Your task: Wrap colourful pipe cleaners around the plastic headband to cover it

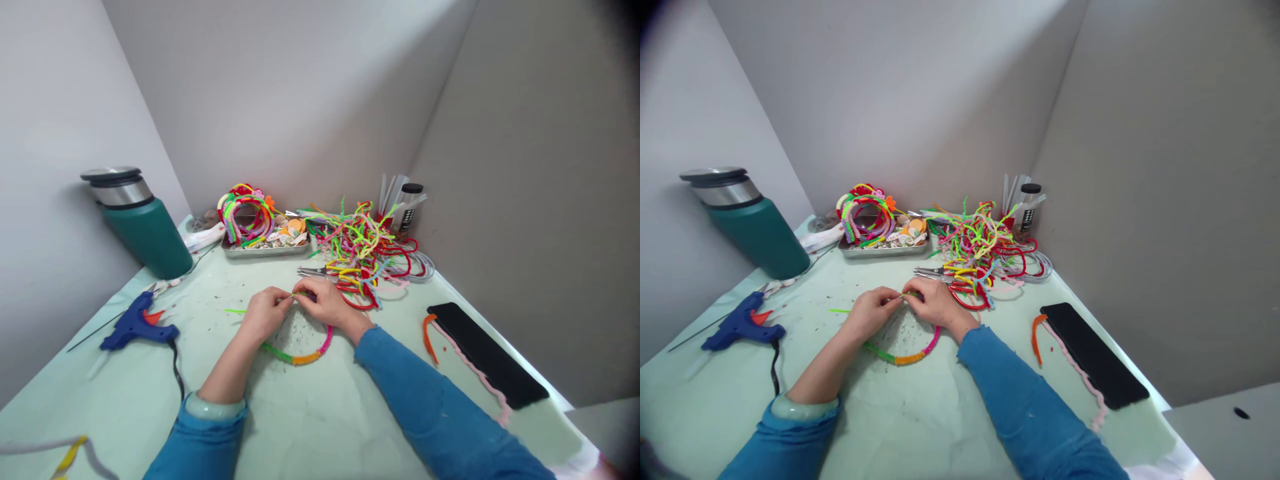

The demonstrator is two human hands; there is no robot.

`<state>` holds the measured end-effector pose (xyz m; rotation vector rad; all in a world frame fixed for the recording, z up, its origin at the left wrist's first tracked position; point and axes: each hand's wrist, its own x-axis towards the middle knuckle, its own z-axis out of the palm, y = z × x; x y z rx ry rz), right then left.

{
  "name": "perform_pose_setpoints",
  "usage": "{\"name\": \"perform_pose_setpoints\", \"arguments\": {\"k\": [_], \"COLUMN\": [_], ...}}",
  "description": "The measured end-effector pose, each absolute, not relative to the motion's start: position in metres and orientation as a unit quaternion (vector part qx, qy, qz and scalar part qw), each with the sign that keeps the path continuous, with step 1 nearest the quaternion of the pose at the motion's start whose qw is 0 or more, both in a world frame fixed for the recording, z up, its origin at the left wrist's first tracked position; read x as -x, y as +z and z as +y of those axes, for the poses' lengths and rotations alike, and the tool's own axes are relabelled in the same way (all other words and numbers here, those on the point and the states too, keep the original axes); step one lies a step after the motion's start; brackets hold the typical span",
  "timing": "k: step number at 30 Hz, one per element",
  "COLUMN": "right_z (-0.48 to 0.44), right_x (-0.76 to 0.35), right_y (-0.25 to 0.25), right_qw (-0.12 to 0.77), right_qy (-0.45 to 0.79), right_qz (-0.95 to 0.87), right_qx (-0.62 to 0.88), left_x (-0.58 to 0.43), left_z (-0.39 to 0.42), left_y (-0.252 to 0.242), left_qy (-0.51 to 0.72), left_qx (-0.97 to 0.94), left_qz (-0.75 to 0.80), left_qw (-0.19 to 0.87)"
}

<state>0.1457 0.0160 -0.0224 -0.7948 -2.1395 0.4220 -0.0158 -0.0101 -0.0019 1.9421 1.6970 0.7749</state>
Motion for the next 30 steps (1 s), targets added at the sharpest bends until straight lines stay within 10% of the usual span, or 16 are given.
{"name": "perform_pose_setpoints", "arguments": {"k": [14,30], "right_z": [0.0147,0.015], "right_x": [-0.1464,-0.1456], "right_y": [-0.0202,-0.021], "right_qw": [0.395,0.393], "right_qy": [0.161,0.162], "right_qz": [-0.853,-0.853], "right_qx": [0.301,0.303], "left_x": [0.0169,0.0163], "left_z": [-0.0128,-0.0122], "left_y": [-0.0057,-0.0061], "left_qy": [0.28,0.266], "left_qx": [-0.65,-0.691], "left_qz": [0.599,0.604], "left_qw": [0.375,0.295]}}
